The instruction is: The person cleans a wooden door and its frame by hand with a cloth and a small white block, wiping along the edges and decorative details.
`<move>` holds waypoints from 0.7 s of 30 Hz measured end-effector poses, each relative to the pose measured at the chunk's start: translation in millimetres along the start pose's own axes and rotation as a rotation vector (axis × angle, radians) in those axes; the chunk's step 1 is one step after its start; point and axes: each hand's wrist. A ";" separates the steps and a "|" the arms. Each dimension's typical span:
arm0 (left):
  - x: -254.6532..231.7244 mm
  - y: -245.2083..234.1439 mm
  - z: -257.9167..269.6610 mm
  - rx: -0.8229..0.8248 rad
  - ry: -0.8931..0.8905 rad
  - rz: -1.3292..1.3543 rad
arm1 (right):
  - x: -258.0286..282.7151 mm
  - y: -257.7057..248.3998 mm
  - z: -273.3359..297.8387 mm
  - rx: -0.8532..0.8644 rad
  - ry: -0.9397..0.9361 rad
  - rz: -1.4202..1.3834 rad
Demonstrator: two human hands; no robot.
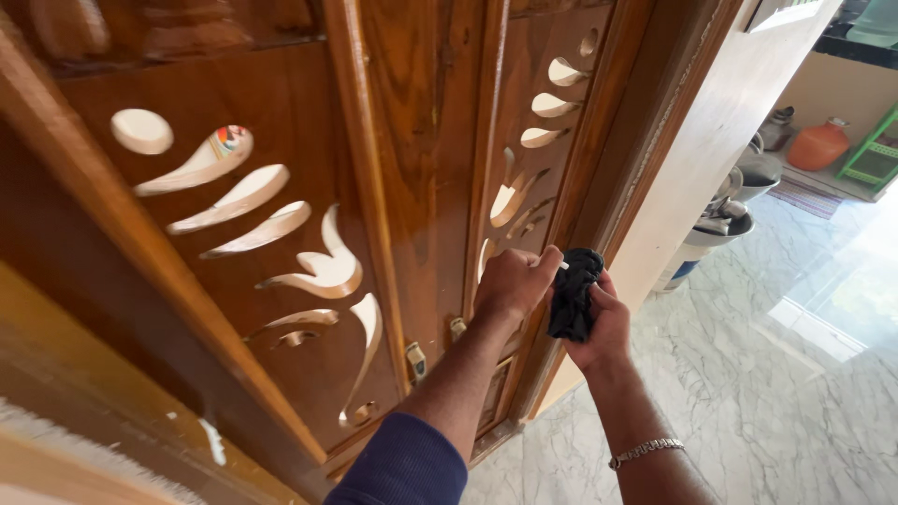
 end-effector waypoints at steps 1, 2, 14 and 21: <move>0.3 6.0 -5.1 0.018 0.008 -0.008 | 2.7 -1.8 -6.7 0.000 -0.002 0.000; 0.9 10.3 -11.5 0.030 0.016 -0.019 | 3.7 -1.3 -14.7 0.006 -0.001 0.000; -4.6 73.8 -48.9 -0.127 -0.010 0.012 | 38.7 -13.8 -82.1 0.107 0.108 -0.011; -17.9 87.3 -50.4 -0.128 -0.043 0.003 | 45.3 -24.1 -97.9 0.068 0.151 0.018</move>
Point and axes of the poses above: each hand's wrist, its own z-axis away from the middle knuckle, its own y-axis out of the palm, x = y × z, and after that the axes turned 14 degrees about -x, right-handed
